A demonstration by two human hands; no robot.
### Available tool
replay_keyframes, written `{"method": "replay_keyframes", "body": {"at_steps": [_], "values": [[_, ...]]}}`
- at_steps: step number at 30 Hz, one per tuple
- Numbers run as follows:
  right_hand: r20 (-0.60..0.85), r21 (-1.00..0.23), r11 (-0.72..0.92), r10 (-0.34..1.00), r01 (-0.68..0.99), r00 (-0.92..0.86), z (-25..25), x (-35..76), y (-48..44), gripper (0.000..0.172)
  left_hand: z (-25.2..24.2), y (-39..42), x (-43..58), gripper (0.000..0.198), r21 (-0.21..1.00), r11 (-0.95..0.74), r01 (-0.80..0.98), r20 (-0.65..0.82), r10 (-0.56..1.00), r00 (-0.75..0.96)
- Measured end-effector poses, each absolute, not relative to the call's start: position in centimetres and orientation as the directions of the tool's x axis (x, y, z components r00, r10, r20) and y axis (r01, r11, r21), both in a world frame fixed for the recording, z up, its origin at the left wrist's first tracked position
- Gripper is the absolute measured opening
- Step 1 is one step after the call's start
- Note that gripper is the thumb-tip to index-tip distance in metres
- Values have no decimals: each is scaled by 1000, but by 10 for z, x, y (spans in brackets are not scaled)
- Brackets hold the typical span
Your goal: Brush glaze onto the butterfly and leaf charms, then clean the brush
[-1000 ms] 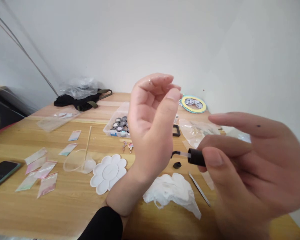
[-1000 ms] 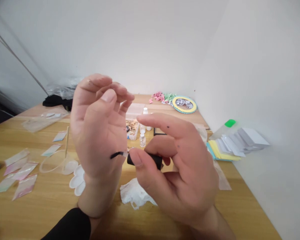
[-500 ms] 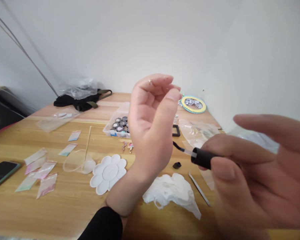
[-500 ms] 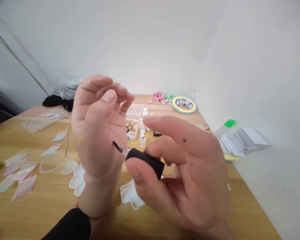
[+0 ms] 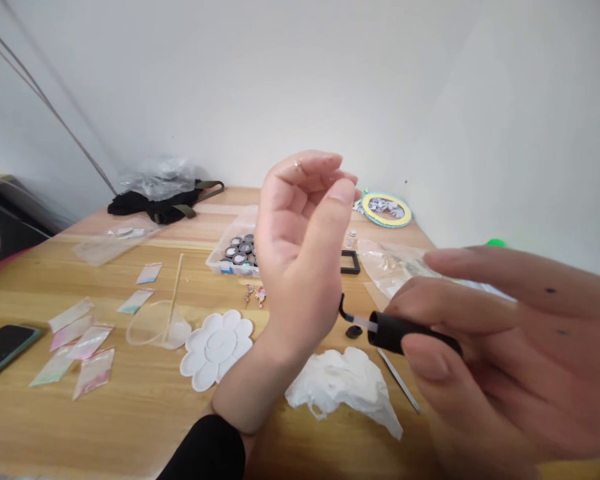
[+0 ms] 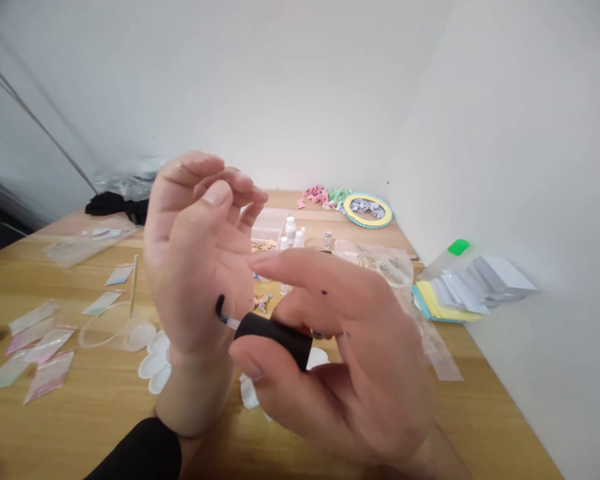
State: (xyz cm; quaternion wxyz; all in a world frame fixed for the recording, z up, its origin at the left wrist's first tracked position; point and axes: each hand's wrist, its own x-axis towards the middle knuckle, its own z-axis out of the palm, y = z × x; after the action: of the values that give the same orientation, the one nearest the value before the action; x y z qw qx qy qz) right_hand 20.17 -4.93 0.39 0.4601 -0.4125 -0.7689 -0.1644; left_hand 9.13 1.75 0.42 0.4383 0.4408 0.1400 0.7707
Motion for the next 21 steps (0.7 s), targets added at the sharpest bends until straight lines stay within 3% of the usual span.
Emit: {"method": "replay_keyframes", "body": {"at_steps": [4,15,21], "values": [[908,-78,628,365,775,-204,9,197,-47,13,6,16,91,17,608,-555,-567,539,814,-217],[906,-94,588,385,804,-175,2,195,-47,16,12,12,88,14,626,-284,-726,436,900,24],[925,-34,632,314,774,-215,15,193,-42,20,10,12,87,13,634,-253,-731,434,898,66]]}}
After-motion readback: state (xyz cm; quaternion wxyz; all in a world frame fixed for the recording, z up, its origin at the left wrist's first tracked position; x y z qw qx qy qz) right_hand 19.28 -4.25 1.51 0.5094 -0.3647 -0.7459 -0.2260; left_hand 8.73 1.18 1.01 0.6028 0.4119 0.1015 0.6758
